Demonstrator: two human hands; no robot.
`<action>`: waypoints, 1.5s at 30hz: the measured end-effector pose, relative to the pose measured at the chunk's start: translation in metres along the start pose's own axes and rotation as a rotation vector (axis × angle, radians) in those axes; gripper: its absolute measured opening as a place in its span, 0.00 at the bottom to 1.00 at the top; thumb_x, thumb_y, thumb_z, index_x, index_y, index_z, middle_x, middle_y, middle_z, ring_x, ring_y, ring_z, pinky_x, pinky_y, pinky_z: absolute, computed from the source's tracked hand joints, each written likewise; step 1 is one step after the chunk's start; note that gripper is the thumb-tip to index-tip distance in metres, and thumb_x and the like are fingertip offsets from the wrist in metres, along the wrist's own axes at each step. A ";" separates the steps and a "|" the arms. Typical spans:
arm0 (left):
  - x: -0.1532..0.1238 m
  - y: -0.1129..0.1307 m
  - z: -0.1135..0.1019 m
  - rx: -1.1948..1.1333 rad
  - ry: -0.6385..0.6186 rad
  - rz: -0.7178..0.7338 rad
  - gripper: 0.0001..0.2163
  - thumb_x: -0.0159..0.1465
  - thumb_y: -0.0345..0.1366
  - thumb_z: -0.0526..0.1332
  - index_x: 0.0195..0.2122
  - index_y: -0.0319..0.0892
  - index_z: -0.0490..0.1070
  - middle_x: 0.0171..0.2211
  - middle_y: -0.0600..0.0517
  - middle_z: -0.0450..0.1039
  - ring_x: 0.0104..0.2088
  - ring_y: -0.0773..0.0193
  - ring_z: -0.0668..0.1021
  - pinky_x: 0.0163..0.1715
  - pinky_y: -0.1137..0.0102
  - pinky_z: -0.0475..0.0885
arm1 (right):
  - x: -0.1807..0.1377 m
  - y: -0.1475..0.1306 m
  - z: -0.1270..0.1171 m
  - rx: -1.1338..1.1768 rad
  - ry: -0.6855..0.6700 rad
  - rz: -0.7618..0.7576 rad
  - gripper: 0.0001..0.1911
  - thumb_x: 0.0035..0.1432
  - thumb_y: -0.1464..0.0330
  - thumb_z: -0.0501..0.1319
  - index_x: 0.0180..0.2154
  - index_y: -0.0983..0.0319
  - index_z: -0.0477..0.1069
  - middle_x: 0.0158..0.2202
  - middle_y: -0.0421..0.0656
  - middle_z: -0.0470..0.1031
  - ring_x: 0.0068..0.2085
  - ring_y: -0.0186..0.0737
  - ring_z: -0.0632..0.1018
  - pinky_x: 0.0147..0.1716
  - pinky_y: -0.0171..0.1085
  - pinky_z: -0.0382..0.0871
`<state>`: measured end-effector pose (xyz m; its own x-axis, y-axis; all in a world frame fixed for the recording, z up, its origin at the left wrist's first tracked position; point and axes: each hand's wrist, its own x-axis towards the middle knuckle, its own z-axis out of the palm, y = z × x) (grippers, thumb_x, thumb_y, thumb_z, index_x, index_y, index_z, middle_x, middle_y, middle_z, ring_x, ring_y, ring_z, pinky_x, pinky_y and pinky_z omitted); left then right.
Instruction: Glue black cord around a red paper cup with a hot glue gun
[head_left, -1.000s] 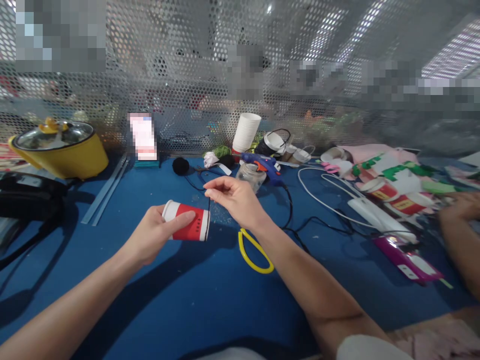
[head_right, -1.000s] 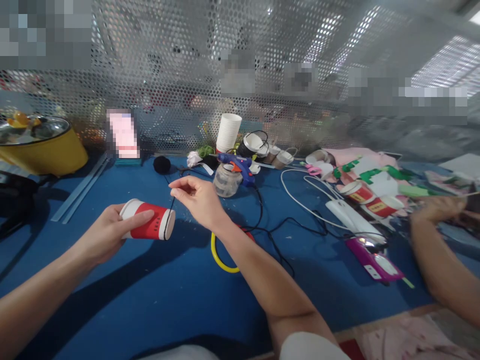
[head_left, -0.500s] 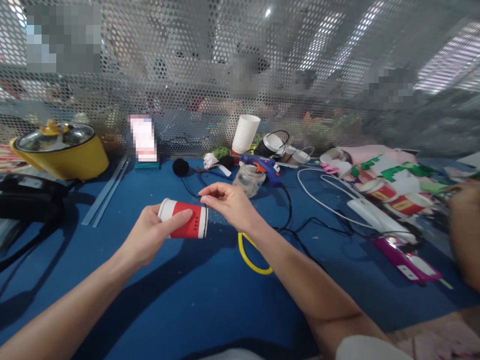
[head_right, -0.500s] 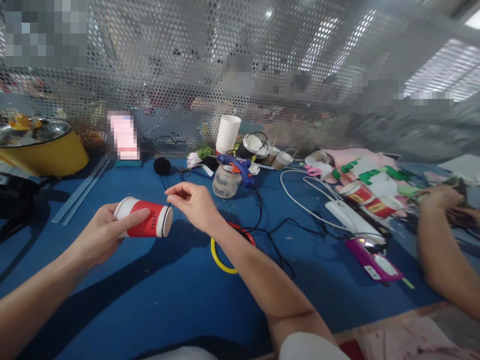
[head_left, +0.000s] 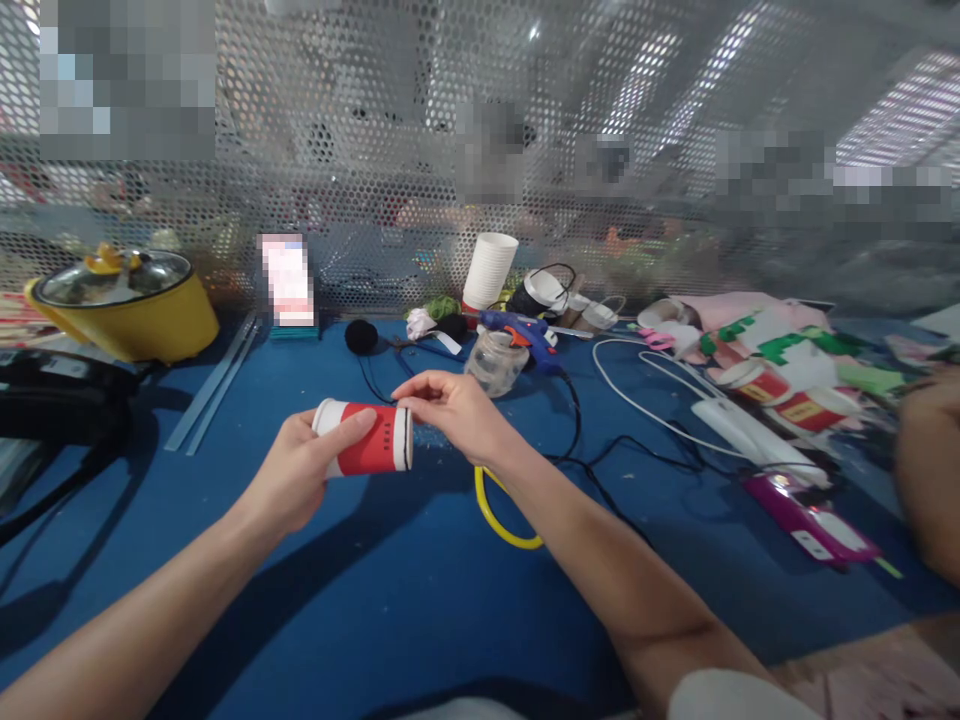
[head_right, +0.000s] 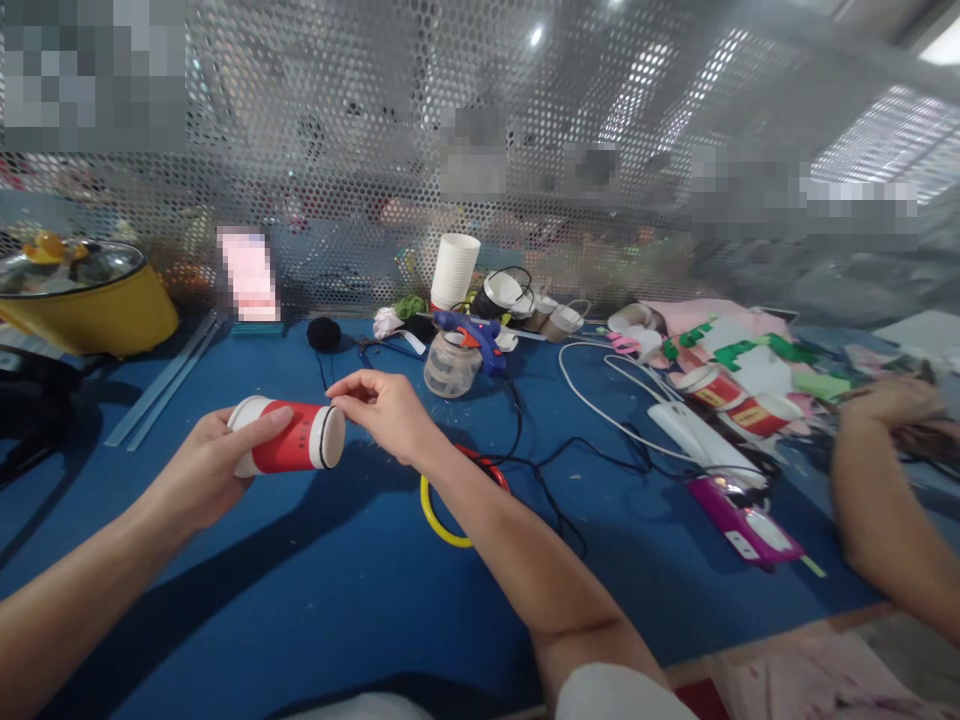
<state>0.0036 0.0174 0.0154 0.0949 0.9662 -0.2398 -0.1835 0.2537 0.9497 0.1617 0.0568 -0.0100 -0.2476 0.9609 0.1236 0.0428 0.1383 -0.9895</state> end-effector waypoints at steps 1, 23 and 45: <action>0.000 0.000 0.000 -0.013 -0.001 -0.008 0.08 0.46 0.36 0.66 0.20 0.39 0.70 0.15 0.57 0.69 0.16 0.73 0.68 0.16 0.78 0.61 | 0.000 0.001 0.000 0.010 -0.004 0.005 0.03 0.45 0.73 0.60 0.27 0.62 0.70 0.24 0.37 0.71 0.25 0.29 0.71 0.29 0.33 0.67; 0.000 0.006 0.000 -0.167 0.037 -0.024 0.05 0.49 0.32 0.64 0.25 0.36 0.74 0.22 0.52 0.75 0.22 0.70 0.73 0.24 0.78 0.68 | -0.019 -0.032 -0.012 -0.489 0.051 -0.196 0.09 0.53 0.67 0.54 0.28 0.65 0.69 0.24 0.41 0.72 0.25 0.33 0.72 0.25 0.32 0.65; -0.002 -0.003 0.001 -0.010 0.053 0.089 0.09 0.49 0.37 0.65 0.29 0.37 0.74 0.26 0.50 0.78 0.24 0.67 0.75 0.23 0.78 0.67 | -0.027 -0.023 0.002 -0.622 0.054 -0.198 0.06 0.49 0.71 0.55 0.25 0.63 0.71 0.22 0.39 0.74 0.23 0.31 0.71 0.24 0.30 0.62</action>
<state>0.0045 0.0142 0.0129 0.0260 0.9859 -0.1654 -0.1986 0.1673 0.9657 0.1658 0.0272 0.0095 -0.2603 0.9115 0.3184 0.5575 0.4111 -0.7212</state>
